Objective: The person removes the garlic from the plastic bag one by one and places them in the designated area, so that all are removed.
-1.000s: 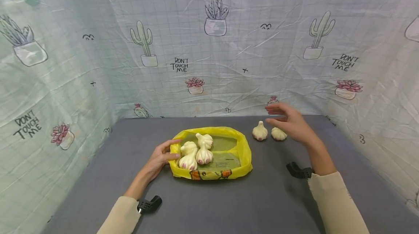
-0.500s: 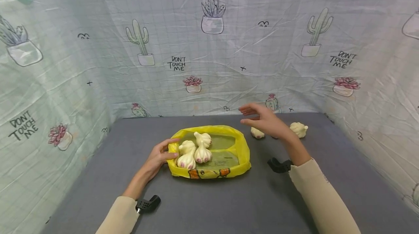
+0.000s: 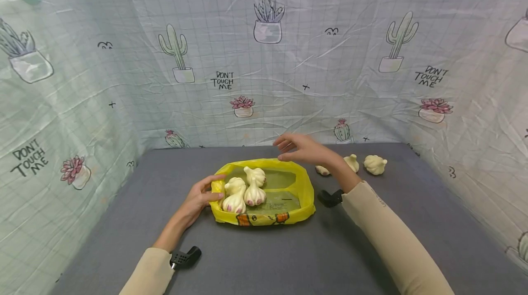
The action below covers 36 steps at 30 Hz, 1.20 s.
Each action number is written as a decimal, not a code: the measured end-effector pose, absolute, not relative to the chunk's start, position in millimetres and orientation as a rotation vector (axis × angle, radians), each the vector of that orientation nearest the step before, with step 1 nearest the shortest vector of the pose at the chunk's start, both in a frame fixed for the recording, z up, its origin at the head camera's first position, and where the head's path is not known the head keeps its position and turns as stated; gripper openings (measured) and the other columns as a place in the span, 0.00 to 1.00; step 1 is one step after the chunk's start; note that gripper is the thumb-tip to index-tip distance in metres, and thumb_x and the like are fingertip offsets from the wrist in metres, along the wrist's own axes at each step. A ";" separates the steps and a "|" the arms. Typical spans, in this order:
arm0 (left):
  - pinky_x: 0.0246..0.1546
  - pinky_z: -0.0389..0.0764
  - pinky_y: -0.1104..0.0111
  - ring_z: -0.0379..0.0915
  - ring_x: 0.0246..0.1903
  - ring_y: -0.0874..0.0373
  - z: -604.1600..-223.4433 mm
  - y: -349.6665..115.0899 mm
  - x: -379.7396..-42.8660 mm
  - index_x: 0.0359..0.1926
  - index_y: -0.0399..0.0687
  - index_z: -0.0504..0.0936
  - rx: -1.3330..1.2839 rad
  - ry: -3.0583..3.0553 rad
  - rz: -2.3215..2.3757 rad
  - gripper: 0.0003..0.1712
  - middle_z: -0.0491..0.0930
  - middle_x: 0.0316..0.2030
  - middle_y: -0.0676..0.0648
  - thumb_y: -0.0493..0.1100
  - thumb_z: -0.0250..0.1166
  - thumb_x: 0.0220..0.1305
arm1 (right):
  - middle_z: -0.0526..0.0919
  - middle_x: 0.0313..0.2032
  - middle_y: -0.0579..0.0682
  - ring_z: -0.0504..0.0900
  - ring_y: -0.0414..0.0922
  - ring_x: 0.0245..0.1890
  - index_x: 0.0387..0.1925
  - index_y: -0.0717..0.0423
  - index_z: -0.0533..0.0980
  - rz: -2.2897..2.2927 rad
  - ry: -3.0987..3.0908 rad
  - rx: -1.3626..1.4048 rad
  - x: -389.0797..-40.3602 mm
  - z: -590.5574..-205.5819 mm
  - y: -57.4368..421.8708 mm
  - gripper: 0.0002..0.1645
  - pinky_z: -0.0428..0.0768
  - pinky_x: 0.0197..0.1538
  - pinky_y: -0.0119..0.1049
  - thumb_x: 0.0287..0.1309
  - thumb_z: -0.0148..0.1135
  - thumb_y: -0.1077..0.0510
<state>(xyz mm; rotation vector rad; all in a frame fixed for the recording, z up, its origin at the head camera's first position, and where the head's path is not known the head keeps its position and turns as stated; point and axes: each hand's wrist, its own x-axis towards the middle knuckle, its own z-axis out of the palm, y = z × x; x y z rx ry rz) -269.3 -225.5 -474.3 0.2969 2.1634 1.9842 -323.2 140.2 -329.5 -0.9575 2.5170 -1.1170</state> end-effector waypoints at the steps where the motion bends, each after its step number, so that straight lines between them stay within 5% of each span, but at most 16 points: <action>1: 0.44 0.86 0.66 0.78 0.51 0.56 -474.2 -225.5 -269.2 0.75 0.42 0.68 0.298 2.161 1.988 0.38 0.66 0.70 0.32 0.37 0.68 0.65 | 0.78 0.65 0.60 0.76 0.61 0.67 0.69 0.53 0.72 -1.109 2.502 -0.949 -324.5 -329.3 137.3 0.29 0.77 0.67 0.56 0.70 0.64 0.53; 36: 0.45 0.87 0.65 0.79 0.51 0.57 -475.0 -226.4 -268.0 0.74 0.42 0.69 0.306 2.157 2.000 0.38 0.69 0.68 0.33 0.37 0.68 0.64 | 0.75 0.69 0.58 0.73 0.56 0.71 0.69 0.59 0.72 -0.803 2.353 -0.928 -345.3 -361.4 81.0 0.27 0.76 0.70 0.49 0.71 0.60 0.60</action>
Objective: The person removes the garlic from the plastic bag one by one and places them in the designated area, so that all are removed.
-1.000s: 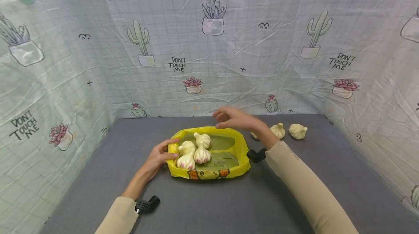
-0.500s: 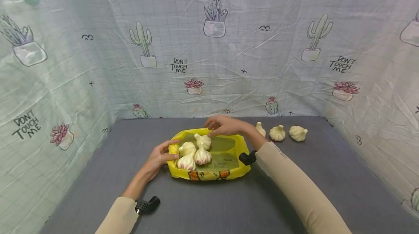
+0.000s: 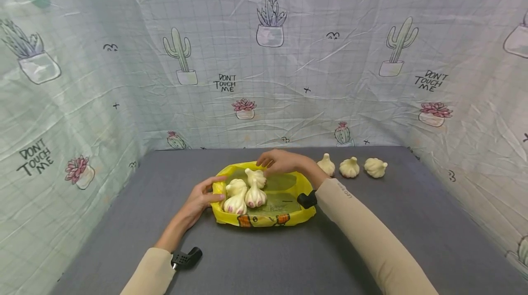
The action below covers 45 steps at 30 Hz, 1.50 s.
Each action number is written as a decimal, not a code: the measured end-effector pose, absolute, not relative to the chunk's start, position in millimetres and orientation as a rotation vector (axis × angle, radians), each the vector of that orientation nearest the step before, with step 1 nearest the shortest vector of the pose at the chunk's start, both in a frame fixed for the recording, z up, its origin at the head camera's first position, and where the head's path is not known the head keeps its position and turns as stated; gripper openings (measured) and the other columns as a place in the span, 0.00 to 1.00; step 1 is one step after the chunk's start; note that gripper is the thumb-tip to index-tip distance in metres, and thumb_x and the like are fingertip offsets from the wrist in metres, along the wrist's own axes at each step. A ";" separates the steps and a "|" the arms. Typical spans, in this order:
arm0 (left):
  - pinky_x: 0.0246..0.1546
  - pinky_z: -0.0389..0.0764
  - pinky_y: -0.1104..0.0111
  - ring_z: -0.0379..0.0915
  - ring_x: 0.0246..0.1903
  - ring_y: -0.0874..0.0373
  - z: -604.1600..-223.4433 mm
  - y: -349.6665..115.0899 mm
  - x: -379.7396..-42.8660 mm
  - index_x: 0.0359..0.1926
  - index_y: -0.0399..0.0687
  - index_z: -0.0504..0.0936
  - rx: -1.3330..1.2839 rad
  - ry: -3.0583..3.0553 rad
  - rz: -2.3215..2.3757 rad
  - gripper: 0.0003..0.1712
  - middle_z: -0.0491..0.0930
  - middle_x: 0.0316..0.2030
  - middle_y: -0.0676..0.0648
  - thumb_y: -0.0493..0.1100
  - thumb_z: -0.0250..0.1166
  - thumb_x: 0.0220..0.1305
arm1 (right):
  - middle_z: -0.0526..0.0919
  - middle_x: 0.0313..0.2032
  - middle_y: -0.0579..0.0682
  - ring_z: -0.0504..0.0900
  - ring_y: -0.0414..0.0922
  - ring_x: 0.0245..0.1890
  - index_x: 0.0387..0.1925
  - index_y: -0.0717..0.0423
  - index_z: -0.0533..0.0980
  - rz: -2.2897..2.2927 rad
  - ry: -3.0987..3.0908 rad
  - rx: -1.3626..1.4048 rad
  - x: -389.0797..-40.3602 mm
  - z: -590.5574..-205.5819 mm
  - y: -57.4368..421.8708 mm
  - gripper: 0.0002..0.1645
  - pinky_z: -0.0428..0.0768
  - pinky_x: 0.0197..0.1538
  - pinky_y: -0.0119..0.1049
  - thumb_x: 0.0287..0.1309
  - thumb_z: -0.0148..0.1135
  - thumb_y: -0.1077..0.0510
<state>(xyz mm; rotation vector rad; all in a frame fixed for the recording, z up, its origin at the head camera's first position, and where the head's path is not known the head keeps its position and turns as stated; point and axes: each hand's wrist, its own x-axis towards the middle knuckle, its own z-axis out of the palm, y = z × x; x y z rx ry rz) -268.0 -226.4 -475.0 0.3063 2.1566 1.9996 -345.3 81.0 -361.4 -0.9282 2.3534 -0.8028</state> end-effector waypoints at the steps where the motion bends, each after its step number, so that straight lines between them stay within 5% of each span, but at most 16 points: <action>1: 0.45 0.87 0.65 0.79 0.51 0.57 -475.3 -226.3 -267.8 0.74 0.41 0.69 0.307 2.156 2.001 0.38 0.69 0.67 0.33 0.37 0.68 0.65 | 0.76 0.68 0.58 0.73 0.57 0.70 0.68 0.60 0.73 -0.794 2.358 -0.931 -345.9 -362.8 80.6 0.27 0.77 0.69 0.49 0.70 0.60 0.60; 15: 0.44 0.87 0.65 0.79 0.51 0.57 -476.0 -226.1 -266.6 0.74 0.42 0.69 0.292 2.146 2.012 0.37 0.69 0.68 0.34 0.37 0.68 0.65 | 0.80 0.64 0.60 0.76 0.56 0.67 0.64 0.59 0.76 -0.691 2.385 -0.955 -345.0 -367.5 72.2 0.25 0.80 0.66 0.45 0.67 0.64 0.60; 30: 0.45 0.87 0.65 0.79 0.51 0.57 -476.3 -226.8 -266.9 0.74 0.41 0.68 0.291 2.141 2.007 0.37 0.68 0.68 0.33 0.37 0.68 0.65 | 0.75 0.69 0.60 0.74 0.56 0.70 0.69 0.47 0.73 -0.631 2.395 -0.900 -339.1 -371.8 61.8 0.29 0.78 0.67 0.51 0.68 0.63 0.58; 38: 0.45 0.87 0.65 0.79 0.51 0.55 -475.7 -226.2 -268.0 0.74 0.41 0.68 0.290 2.138 2.009 0.37 0.67 0.69 0.32 0.36 0.67 0.66 | 0.75 0.69 0.59 0.72 0.58 0.70 0.61 0.46 0.76 -0.586 2.413 -0.909 -339.5 -371.6 58.4 0.22 0.80 0.61 0.48 0.67 0.59 0.61; 45: 0.45 0.87 0.64 0.79 0.52 0.55 -475.8 -226.8 -269.1 0.74 0.41 0.68 0.303 2.138 2.010 0.36 0.68 0.69 0.32 0.36 0.67 0.67 | 0.74 0.69 0.57 0.75 0.55 0.67 0.67 0.43 0.74 -0.542 2.414 -0.929 -340.4 -371.0 56.2 0.28 0.80 0.58 0.47 0.67 0.59 0.60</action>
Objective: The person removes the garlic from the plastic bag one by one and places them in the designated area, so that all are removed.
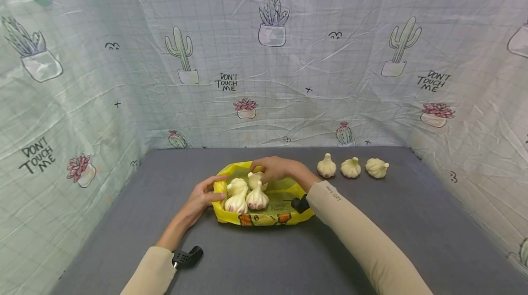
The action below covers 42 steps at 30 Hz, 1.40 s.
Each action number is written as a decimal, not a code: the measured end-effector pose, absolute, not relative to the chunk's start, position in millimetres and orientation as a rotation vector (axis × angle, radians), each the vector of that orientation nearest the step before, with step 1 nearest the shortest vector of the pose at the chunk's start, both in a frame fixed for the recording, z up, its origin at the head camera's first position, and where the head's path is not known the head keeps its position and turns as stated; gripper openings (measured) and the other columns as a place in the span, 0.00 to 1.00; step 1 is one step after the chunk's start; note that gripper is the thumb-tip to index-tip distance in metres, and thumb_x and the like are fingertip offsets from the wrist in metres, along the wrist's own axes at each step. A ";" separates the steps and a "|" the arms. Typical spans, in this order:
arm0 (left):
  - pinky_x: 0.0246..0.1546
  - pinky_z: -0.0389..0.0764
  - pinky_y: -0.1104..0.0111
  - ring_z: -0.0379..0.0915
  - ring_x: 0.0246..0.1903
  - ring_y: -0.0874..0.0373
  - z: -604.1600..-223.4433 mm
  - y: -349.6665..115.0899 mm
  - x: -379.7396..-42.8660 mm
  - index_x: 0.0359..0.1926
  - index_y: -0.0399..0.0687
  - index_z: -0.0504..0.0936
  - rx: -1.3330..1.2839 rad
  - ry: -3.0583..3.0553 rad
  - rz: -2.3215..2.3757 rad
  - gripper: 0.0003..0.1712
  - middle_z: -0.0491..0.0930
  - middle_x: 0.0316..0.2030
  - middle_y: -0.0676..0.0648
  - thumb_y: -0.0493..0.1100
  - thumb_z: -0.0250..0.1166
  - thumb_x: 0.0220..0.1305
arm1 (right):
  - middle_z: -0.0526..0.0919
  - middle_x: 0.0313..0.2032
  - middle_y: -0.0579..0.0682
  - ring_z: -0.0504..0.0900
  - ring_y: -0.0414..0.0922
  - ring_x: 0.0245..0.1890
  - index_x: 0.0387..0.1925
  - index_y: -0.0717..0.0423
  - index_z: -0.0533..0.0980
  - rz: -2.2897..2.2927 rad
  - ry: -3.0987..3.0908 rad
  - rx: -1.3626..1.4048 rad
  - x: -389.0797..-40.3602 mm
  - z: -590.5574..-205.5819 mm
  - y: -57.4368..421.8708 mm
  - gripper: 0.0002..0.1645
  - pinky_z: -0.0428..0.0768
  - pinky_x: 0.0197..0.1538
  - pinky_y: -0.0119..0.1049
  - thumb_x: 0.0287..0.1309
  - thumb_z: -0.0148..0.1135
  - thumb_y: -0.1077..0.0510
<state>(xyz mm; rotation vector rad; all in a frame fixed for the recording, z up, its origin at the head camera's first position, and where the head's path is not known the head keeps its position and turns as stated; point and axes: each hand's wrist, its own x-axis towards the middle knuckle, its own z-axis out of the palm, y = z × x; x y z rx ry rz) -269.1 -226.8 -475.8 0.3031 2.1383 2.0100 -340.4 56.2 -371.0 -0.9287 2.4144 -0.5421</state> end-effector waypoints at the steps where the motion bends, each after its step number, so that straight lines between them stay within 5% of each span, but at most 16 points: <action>1: 0.45 0.87 0.64 0.79 0.52 0.55 -476.2 -226.9 -269.4 0.74 0.41 0.68 0.304 2.138 2.010 0.36 0.67 0.69 0.32 0.36 0.67 0.67 | 0.75 0.69 0.56 0.76 0.55 0.65 0.68 0.43 0.74 -0.522 2.418 -0.935 -340.6 -371.2 55.9 0.29 0.79 0.56 0.47 0.67 0.59 0.60; 5: 0.45 0.87 0.64 0.79 0.52 0.55 -477.8 -227.2 -270.4 0.74 0.41 0.68 0.309 2.140 2.008 0.36 0.67 0.69 0.33 0.36 0.67 0.67 | 0.76 0.68 0.54 0.77 0.54 0.62 0.70 0.45 0.73 -0.461 2.427 -0.964 -341.2 -373.7 56.0 0.29 0.79 0.57 0.47 0.68 0.60 0.58; 10: 0.45 0.88 0.64 0.79 0.51 0.56 -479.0 -227.6 -271.0 0.74 0.41 0.68 0.313 2.134 2.019 0.36 0.69 0.68 0.33 0.36 0.67 0.66 | 0.72 0.73 0.50 0.73 0.54 0.71 0.74 0.46 0.70 -0.475 2.414 -0.983 -341.8 -380.2 58.0 0.32 0.76 0.69 0.50 0.70 0.58 0.59; 20: 0.44 0.88 0.64 0.80 0.50 0.56 -477.6 -227.9 -270.3 0.74 0.41 0.68 0.324 2.133 2.025 0.36 0.70 0.66 0.34 0.36 0.67 0.66 | 0.72 0.73 0.55 0.69 0.58 0.74 0.73 0.54 0.70 -0.549 2.373 -1.047 -344.4 -385.2 58.0 0.32 0.74 0.72 0.52 0.70 0.57 0.64; 42: 0.44 0.87 0.64 0.79 0.50 0.56 -477.8 -226.4 -271.1 0.73 0.41 0.70 0.294 2.137 2.034 0.36 0.71 0.65 0.34 0.35 0.67 0.64 | 0.76 0.69 0.53 0.76 0.53 0.66 0.66 0.50 0.77 -0.636 2.465 -1.092 -330.2 -352.0 71.3 0.26 0.78 0.65 0.49 0.68 0.65 0.57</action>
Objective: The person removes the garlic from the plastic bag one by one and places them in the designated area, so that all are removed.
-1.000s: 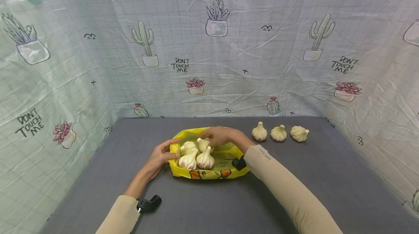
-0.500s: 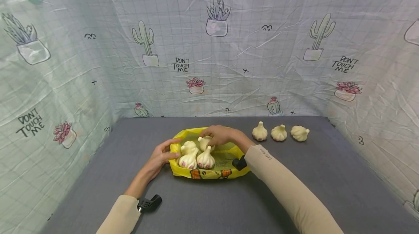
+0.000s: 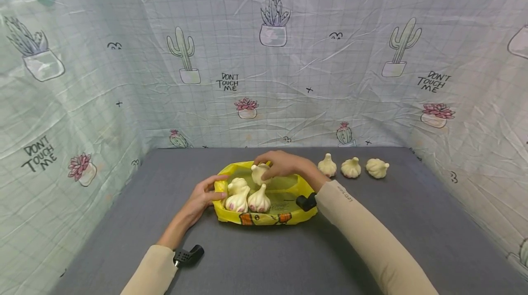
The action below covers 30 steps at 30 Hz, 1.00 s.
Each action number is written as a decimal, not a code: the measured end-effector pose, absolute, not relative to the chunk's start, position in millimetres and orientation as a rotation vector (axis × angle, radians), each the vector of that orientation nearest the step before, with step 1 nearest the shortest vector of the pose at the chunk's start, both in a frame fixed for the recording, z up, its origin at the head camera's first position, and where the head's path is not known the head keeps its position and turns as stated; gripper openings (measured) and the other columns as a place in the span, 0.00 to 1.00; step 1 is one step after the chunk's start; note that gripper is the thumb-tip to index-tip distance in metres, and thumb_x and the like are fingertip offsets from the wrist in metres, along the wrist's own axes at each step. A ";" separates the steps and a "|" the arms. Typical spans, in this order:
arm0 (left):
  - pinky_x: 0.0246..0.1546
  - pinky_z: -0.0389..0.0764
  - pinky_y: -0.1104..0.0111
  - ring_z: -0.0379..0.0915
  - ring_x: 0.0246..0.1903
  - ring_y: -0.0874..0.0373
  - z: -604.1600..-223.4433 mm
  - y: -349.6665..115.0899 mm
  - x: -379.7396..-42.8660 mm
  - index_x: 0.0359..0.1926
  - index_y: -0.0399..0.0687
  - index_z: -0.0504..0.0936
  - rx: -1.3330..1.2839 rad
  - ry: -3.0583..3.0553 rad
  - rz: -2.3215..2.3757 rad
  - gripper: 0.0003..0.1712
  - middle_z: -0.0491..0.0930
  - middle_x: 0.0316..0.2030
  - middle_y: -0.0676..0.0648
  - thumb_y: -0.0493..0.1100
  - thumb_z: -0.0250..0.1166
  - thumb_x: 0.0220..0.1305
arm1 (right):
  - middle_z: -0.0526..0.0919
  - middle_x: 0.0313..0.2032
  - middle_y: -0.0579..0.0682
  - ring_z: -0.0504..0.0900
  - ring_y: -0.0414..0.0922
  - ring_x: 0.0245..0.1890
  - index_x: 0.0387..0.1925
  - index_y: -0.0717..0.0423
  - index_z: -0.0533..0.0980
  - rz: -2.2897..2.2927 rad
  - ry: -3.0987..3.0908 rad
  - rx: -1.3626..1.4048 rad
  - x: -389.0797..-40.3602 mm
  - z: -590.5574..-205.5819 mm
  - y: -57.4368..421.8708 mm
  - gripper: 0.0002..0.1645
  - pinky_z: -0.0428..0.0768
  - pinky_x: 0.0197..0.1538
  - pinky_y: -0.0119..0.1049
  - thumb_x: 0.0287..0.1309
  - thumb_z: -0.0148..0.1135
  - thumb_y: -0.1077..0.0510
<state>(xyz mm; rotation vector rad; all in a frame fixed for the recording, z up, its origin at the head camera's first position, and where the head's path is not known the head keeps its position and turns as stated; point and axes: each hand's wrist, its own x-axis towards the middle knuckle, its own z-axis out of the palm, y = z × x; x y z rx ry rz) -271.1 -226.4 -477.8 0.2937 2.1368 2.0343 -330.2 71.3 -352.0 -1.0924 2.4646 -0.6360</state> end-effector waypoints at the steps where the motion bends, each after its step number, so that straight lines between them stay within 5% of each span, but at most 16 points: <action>1: 0.44 0.87 0.64 0.79 0.50 0.56 -477.7 -226.2 -271.0 0.73 0.41 0.70 0.296 2.135 2.035 0.36 0.71 0.65 0.35 0.35 0.67 0.64 | 0.77 0.68 0.53 0.77 0.52 0.65 0.66 0.50 0.77 -0.638 2.467 -1.105 -329.2 -350.2 72.7 0.25 0.78 0.64 0.48 0.68 0.65 0.57; 7: 0.44 0.87 0.64 0.79 0.50 0.56 -477.5 -225.9 -270.6 0.73 0.41 0.69 0.309 2.131 2.034 0.36 0.72 0.64 0.35 0.35 0.67 0.65 | 0.79 0.65 0.53 0.81 0.51 0.59 0.65 0.51 0.78 -0.674 2.479 -1.154 -322.6 -340.6 82.4 0.25 0.81 0.60 0.46 0.68 0.66 0.56; 20: 0.43 0.88 0.65 0.80 0.49 0.57 -478.3 -227.2 -270.3 0.73 0.39 0.69 0.318 2.141 2.029 0.37 0.73 0.63 0.37 0.36 0.69 0.64 | 0.78 0.67 0.54 0.75 0.57 0.67 0.65 0.49 0.77 -0.830 2.480 -1.140 -305.3 -332.0 113.5 0.24 0.74 0.69 0.59 0.69 0.65 0.57; 30: 0.44 0.87 0.65 0.79 0.50 0.57 -477.2 -226.3 -269.8 0.73 0.41 0.69 0.311 2.160 2.015 0.37 0.71 0.66 0.34 0.36 0.68 0.64 | 0.77 0.67 0.53 0.77 0.54 0.63 0.65 0.47 0.77 -0.917 2.501 -1.090 -290.1 -331.8 137.3 0.24 0.78 0.66 0.56 0.70 0.65 0.56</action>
